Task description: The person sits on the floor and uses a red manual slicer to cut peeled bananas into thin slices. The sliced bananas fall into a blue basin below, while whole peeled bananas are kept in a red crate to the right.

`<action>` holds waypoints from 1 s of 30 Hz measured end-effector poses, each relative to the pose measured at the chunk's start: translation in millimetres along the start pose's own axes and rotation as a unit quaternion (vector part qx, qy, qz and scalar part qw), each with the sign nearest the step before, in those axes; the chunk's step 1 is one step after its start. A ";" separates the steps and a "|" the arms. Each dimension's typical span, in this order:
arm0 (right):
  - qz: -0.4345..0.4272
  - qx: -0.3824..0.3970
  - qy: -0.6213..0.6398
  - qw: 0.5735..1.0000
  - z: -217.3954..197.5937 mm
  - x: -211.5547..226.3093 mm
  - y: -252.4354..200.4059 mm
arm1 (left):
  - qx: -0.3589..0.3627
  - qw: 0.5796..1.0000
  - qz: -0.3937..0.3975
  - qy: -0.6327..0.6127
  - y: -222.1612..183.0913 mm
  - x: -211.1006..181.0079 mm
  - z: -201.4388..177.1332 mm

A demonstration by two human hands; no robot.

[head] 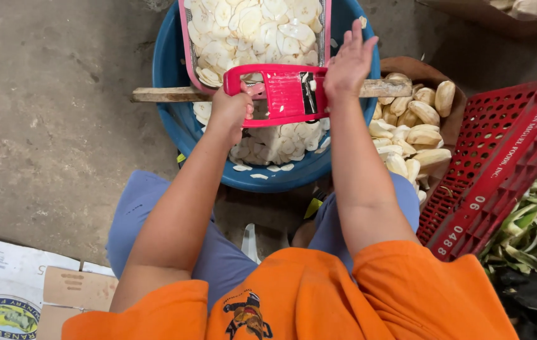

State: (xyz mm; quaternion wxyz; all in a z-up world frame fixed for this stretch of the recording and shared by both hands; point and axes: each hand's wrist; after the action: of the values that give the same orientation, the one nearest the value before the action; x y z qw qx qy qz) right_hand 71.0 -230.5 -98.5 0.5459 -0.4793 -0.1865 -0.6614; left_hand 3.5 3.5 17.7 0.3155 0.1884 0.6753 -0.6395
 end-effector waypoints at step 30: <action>-0.170 0.266 -0.560 0.766 7.9 34.2 -126.4 | -0.016 0.993 0.112 -0.024 19.6 17.0 10.5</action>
State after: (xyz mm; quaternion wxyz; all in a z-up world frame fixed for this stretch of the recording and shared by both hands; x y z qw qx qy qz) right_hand -37.5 -200.7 -31.1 0.3285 -0.5605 -0.7062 -0.2815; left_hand 5.9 -7.2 -8.0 0.4043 0.2422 0.6524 -0.5935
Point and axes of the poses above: each hand's wrist, its own y-axis towards the middle knuckle, its own z-axis out of the palm, x = y × z, and after that the axes turned 4 degrees about y, right-handed
